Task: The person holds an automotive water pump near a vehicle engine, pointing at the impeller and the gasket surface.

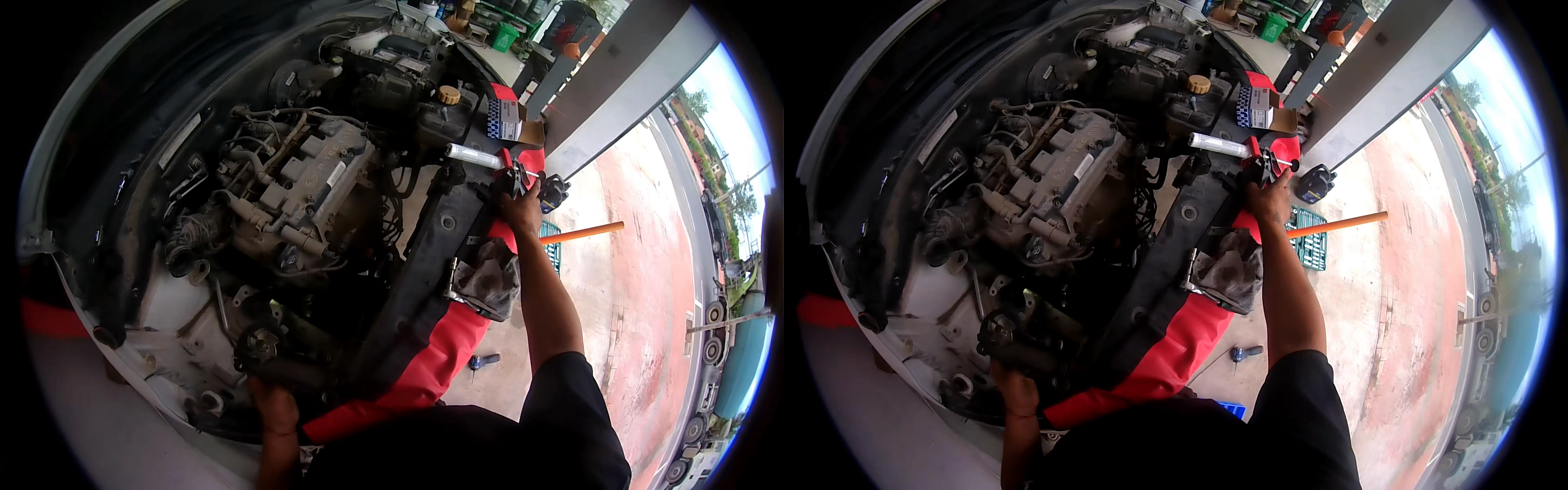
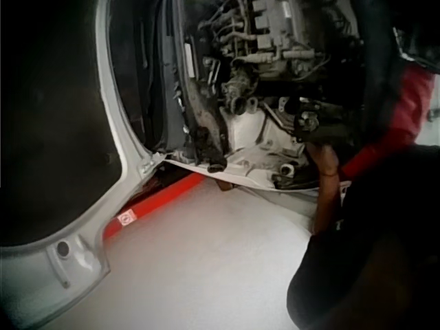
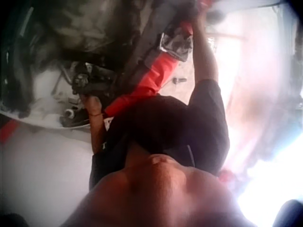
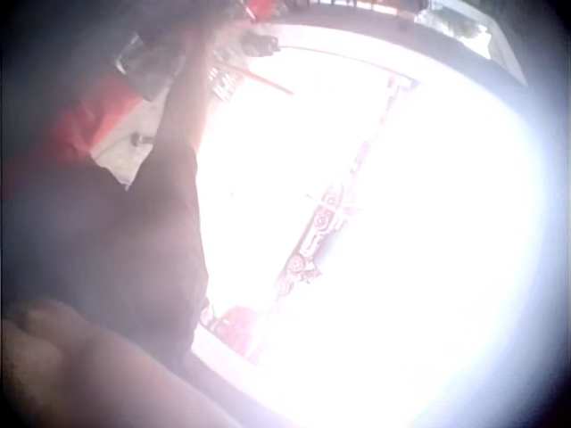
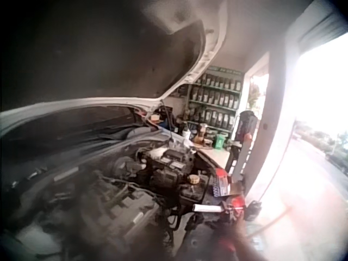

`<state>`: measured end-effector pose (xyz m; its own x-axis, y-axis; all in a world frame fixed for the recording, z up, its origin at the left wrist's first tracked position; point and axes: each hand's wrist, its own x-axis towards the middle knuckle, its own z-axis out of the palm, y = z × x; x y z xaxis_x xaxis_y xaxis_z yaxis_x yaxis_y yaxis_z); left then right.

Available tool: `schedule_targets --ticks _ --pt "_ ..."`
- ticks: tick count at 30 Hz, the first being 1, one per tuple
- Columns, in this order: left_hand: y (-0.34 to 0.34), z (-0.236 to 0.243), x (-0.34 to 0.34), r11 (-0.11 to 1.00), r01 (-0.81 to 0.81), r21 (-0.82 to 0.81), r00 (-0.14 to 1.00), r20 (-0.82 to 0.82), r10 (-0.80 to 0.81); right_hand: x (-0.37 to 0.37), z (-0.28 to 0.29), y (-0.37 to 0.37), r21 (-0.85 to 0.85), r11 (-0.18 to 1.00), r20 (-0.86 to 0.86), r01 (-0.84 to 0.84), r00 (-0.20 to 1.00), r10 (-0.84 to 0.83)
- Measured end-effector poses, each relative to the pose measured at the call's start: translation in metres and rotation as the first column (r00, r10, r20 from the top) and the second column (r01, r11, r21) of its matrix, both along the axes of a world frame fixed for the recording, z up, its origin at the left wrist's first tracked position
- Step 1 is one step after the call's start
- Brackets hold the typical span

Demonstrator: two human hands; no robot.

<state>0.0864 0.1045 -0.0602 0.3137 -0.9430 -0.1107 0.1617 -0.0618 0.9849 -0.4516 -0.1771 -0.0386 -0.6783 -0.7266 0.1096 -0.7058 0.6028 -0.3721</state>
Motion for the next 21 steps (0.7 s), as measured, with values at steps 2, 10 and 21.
schedule_targets --ticks 2,10,21 --pt "-0.002 0.008 -0.002 0.999 0.039 -0.022 0.999 -0.034 -0.040 -0.006 -0.002 0.002 0.004 1.000 0.006 -0.016 1.000 0.016" --pt "-0.005 0.017 -0.017 0.998 -0.062 -0.024 0.982 -0.181 0.056 -0.008 0.001 0.001 -0.002 1.000 -0.001 -0.027 1.000 0.027" --pt "-0.003 0.010 -0.011 0.999 -0.004 0.034 0.983 -0.185 0.010 0.090 0.081 -0.039 0.147 0.587 -0.496 -0.796 0.454 0.740"
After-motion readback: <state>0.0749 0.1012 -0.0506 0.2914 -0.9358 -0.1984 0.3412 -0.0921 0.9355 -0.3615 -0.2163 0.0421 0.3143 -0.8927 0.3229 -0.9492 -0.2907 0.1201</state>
